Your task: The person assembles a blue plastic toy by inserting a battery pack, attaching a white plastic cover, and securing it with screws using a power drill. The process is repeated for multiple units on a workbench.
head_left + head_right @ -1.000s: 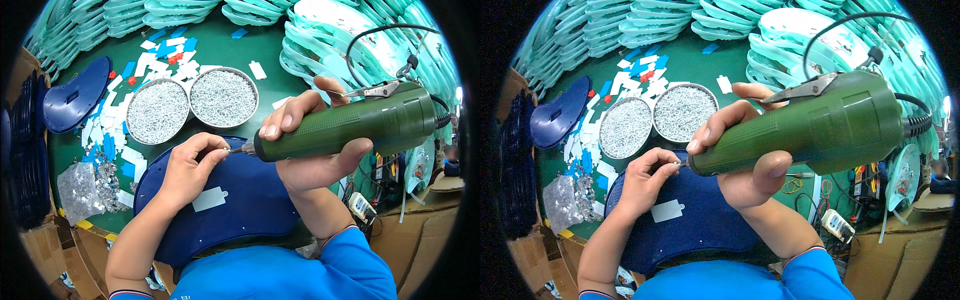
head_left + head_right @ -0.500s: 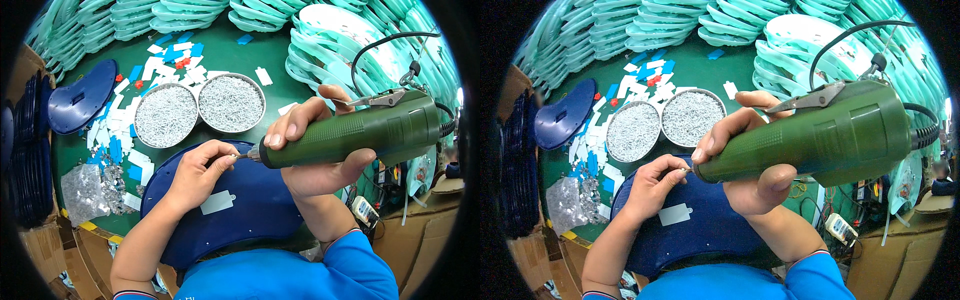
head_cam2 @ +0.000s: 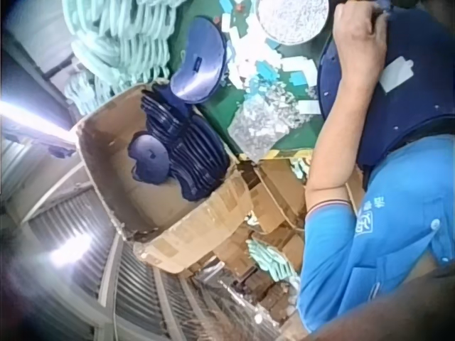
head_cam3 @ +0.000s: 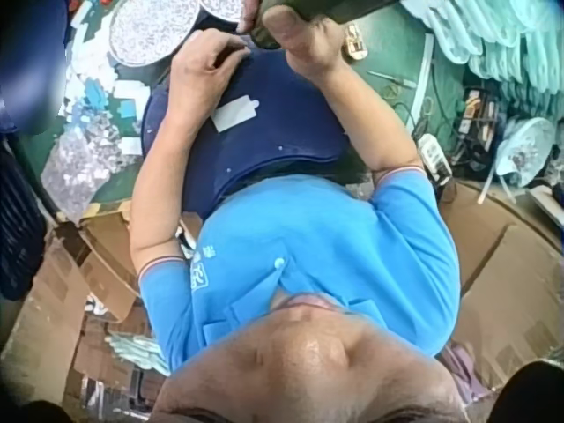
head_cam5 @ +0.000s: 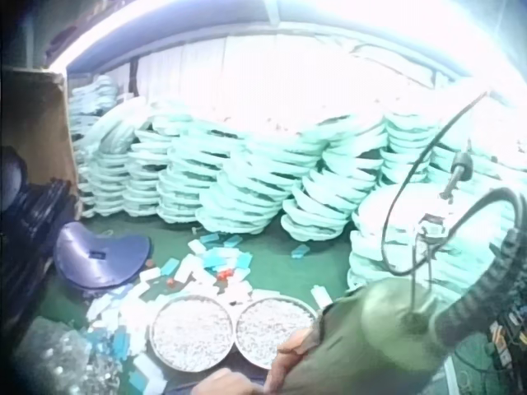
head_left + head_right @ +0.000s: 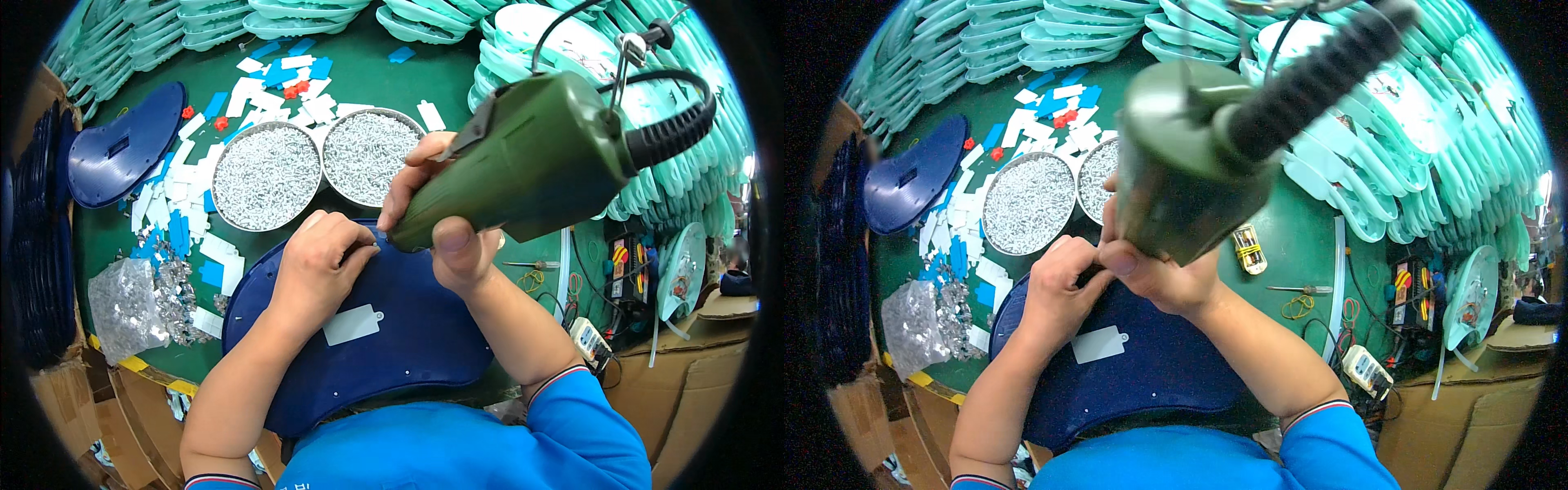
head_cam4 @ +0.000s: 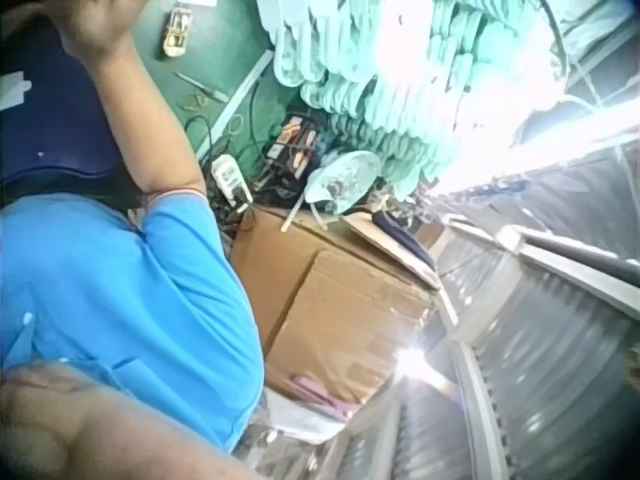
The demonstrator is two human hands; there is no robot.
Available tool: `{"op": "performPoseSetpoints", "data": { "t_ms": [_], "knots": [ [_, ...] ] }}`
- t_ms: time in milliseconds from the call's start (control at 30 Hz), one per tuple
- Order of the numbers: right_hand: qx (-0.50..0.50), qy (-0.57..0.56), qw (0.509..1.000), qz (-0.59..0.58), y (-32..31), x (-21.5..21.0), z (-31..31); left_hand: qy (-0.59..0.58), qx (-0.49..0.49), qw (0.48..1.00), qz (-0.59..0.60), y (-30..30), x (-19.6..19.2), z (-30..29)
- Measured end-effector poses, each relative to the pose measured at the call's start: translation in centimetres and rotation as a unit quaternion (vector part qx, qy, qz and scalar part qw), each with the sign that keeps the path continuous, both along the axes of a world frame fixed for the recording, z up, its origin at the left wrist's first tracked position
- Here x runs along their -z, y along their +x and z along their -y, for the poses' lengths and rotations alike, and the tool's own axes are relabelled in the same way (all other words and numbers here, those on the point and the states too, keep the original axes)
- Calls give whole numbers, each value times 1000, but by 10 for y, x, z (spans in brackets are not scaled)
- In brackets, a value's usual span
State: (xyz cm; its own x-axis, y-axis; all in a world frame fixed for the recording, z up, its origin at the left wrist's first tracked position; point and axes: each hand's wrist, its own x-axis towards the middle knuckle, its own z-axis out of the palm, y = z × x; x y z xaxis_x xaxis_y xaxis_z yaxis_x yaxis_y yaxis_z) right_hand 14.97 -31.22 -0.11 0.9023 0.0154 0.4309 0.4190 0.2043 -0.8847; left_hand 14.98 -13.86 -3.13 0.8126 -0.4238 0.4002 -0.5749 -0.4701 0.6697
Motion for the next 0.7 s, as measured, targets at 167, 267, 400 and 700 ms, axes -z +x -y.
{"op": "performPoseSetpoints", "data": {
  "t_ms": [167, 267, 400, 700],
  "knots": [
    [-11, -17, 1000, 11, 6, -7, -2, 19, -4, 1000, 12, -4, 2, -3],
    [5, 22, 999, 30, -2, -13, -4, 29, -9, 999, -15, -11, -6, -11],
    [-50, 37, 997, 53, -3, -28, -17, -27, -28, 996, -79, -17, -15, -27],
    [-92, -36, 994, 39, -4, -37, -77, -18, -91, 996, -20, -39, -14, -79]
  ]
}}
